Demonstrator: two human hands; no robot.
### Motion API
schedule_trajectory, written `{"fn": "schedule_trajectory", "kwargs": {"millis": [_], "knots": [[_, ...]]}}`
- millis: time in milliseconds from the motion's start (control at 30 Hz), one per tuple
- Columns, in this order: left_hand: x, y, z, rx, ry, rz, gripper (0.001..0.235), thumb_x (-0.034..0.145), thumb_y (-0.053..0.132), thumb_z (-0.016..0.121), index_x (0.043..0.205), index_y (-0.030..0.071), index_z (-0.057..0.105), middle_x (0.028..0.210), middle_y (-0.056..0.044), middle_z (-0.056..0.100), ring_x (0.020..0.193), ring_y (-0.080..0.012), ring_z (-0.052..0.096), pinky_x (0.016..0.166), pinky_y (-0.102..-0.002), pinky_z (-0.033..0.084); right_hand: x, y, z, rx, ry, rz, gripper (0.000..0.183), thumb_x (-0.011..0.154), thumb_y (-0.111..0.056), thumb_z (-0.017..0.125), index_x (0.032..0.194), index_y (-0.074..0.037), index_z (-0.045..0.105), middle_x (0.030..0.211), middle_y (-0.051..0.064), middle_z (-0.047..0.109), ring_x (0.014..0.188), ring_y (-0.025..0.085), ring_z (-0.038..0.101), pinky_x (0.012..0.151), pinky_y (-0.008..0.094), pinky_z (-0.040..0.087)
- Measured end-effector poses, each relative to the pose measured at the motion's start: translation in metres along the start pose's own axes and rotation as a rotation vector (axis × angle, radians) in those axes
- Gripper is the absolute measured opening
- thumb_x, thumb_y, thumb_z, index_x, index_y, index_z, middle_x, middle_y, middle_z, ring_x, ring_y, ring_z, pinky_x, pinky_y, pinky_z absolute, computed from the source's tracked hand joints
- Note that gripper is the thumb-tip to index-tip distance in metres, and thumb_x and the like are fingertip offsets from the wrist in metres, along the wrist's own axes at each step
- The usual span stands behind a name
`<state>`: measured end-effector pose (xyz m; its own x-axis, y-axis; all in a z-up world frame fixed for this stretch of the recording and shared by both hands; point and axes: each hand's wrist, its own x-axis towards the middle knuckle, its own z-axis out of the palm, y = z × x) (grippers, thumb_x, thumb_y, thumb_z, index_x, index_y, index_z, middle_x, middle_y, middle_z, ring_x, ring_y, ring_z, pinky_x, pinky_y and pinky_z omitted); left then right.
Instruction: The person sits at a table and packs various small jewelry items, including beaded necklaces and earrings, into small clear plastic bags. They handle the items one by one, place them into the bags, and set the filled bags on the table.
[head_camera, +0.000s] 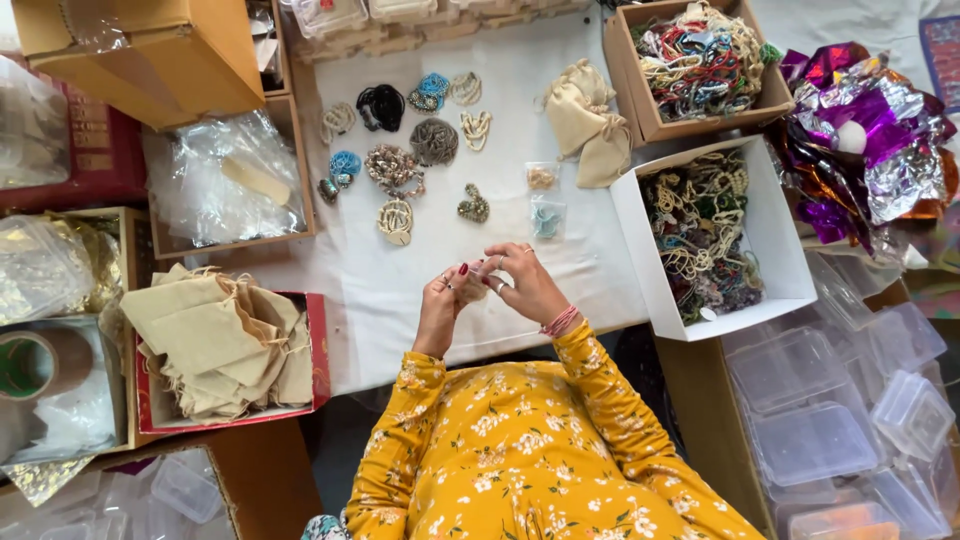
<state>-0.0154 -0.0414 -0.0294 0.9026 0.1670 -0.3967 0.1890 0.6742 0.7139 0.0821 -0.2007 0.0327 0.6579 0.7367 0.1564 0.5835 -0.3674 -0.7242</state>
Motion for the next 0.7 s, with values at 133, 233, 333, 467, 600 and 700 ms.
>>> {"fn": "schedule_trajectory", "kwargs": {"millis": [133, 233, 333, 467, 600, 700], "knots": [[-0.004, -0.008, -0.001, -0.043, 0.037, 0.019, 0.03, 0.103, 0.028, 0.063, 0.117, 0.002, 0.071, 0.104, -0.003, 0.074, 0.089, -0.0086, 0.067, 0.082, -0.025, 0.055, -0.002, -0.011, -0.002, 0.076, 0.041, 0.037, 0.018, 0.083, -0.013, 0.079, 0.101, -0.014, 0.074, 0.121, 0.009, 0.069, 0.118, 0.03, 0.062, 0.103, 0.041, 0.048], [-0.014, -0.021, 0.002, -0.029, 0.032, 0.03, 0.031, 0.103, 0.027, 0.065, 0.118, 0.002, 0.071, 0.103, -0.003, 0.073, 0.087, -0.0082, 0.066, 0.08, -0.025, 0.054, -0.01, -0.01, -0.005, 0.075, 0.002, 0.033, 0.016, 0.082, -0.014, 0.081, 0.098, -0.014, 0.077, 0.119, 0.01, 0.07, 0.114, 0.03, 0.063, 0.1, 0.041, 0.049], [-0.025, -0.025, 0.006, 0.001, 0.035, 0.051, 0.03, 0.101, 0.026, 0.067, 0.116, 0.001, 0.072, 0.103, -0.002, 0.073, 0.088, -0.0074, 0.066, 0.08, -0.024, 0.054, -0.019, -0.007, -0.003, 0.073, -0.03, 0.032, 0.013, 0.082, -0.015, 0.081, 0.095, -0.013, 0.078, 0.119, 0.011, 0.07, 0.111, 0.03, 0.063, 0.098, 0.041, 0.05], [-0.035, -0.031, 0.015, 0.051, 0.053, 0.133, 0.026, 0.099, 0.023, 0.068, 0.11, 0.0, 0.074, 0.1, -0.003, 0.074, 0.088, -0.0095, 0.067, 0.082, -0.025, 0.054, -0.034, -0.022, -0.011, 0.092, 0.009, 0.058, 0.016, 0.081, -0.013, 0.08, 0.098, -0.013, 0.079, 0.116, 0.007, 0.072, 0.11, 0.028, 0.064, 0.097, 0.039, 0.052], [-0.045, -0.043, 0.016, 0.126, 0.089, 0.242, 0.025, 0.1, 0.022, 0.068, 0.107, -0.001, 0.075, 0.099, -0.005, 0.075, 0.089, -0.0104, 0.067, 0.086, -0.025, 0.053, -0.041, -0.031, -0.009, 0.093, 0.079, 0.102, 0.019, 0.079, -0.014, 0.083, 0.098, -0.014, 0.081, 0.109, 0.005, 0.074, 0.103, 0.026, 0.067, 0.092, 0.037, 0.054], [-0.05, -0.054, 0.012, 0.138, 0.126, 0.276, 0.021, 0.1, 0.018, 0.07, 0.106, -0.002, 0.074, 0.1, -0.006, 0.075, 0.092, -0.0099, 0.067, 0.089, -0.025, 0.052, -0.052, -0.029, -0.003, 0.086, 0.139, 0.062, 0.019, 0.077, -0.013, 0.085, 0.095, -0.012, 0.08, 0.103, 0.006, 0.076, 0.099, 0.025, 0.07, 0.088, 0.037, 0.055]]}}
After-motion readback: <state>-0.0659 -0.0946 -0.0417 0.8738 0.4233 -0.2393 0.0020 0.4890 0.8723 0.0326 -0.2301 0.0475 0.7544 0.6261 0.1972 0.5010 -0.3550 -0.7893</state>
